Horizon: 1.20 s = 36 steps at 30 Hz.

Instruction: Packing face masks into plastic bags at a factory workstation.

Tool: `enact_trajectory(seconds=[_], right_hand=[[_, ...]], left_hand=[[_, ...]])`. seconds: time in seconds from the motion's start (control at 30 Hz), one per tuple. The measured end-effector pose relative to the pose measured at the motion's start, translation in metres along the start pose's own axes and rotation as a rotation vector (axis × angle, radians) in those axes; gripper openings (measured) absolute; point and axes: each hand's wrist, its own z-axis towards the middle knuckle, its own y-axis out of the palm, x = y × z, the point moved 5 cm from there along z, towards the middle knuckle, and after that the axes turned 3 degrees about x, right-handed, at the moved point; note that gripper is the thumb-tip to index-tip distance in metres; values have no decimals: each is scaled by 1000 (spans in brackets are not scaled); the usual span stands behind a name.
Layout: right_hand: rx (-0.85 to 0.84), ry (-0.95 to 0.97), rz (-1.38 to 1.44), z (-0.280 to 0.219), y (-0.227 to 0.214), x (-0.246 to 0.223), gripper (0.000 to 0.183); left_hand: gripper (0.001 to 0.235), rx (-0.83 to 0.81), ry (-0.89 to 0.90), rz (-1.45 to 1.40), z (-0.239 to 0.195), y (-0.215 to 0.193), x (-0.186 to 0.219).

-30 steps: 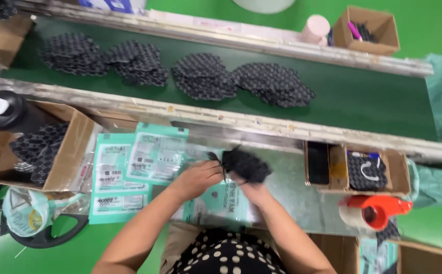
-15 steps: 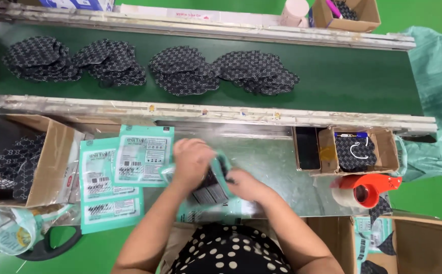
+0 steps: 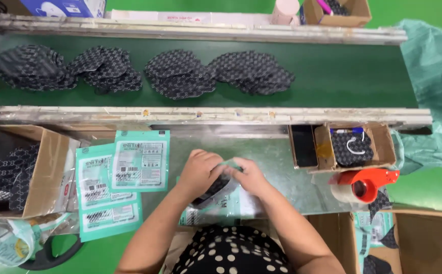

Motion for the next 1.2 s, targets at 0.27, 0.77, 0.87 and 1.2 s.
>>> enact_trajectory(seconds=[0.27, 0.77, 0.87, 1.2], right_hand=[[-21, -318, -368, -6, -3, -41, 9], [965, -316, 423, 79, -307, -32, 42], [937, -266, -305, 122, -353, -38, 67], [521, 544, -958, 175, -332, -52, 128]], left_hand=[[9, 205, 20, 91, -11, -8, 2], [57, 97, -108, 124, -61, 92, -68], [54, 82, -79, 225, -77, 112, -69], [47, 4, -97, 318, -77, 118, -75]])
